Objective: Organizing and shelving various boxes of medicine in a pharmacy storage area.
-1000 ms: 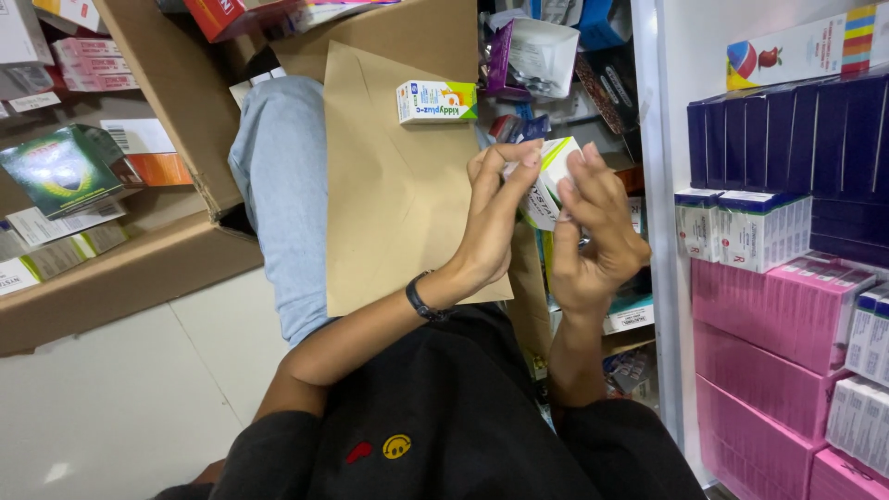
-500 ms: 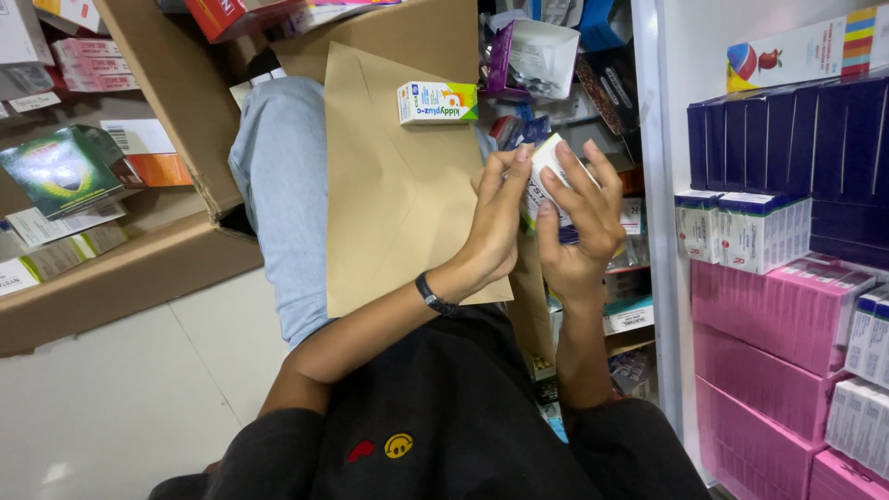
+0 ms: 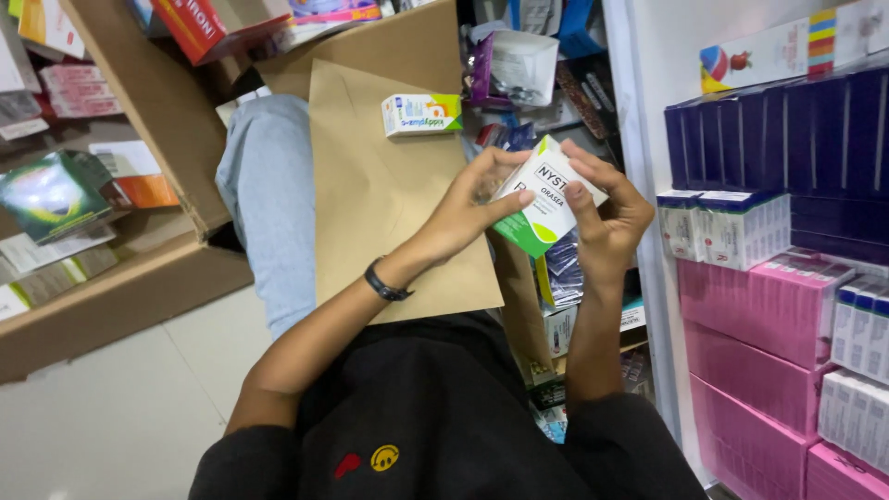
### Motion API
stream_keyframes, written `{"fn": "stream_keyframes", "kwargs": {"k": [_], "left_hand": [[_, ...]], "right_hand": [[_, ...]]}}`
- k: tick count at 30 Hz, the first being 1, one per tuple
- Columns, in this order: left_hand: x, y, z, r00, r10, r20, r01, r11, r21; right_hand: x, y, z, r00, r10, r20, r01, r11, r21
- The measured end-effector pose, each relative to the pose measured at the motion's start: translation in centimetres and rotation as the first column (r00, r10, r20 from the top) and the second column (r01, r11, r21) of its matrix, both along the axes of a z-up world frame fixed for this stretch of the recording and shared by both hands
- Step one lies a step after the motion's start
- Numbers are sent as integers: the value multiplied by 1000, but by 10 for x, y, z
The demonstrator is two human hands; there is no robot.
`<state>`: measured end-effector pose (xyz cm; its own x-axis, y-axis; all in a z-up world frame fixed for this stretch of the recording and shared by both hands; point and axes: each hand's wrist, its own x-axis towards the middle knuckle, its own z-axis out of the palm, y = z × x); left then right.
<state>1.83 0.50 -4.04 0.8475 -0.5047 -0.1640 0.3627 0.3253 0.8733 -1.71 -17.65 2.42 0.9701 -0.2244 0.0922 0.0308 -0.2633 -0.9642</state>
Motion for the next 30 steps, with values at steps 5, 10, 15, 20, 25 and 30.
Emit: {"fn": "stream_keyframes", "kwargs": {"k": [5,10,15,20,25,30], "left_hand": [[36,-17,-21,987,-126,99,136,986,-93],[96,-73,-34,714,-157,683,-12,972,237],[137,-135,10,631,-95,770,-251,914,319],[172,-209,-15,574,68,816,-351,921,170],[189,-245,-29,516,15,856,-346,918,192],[203,-266,-44,518,-70,852,-278,929,245]], "right_hand": [[17,-22,-1,1000,22,9,-23,997,69],[56,-53,-3,976,114,184,-78,978,-192],[101,-91,-1,933,39,358,132,887,-442],[124,-118,7,906,30,423,274,719,-639],[118,-132,3,985,-27,173,151,635,-758],[116,-143,-11,996,-90,13,61,549,-834]]}}
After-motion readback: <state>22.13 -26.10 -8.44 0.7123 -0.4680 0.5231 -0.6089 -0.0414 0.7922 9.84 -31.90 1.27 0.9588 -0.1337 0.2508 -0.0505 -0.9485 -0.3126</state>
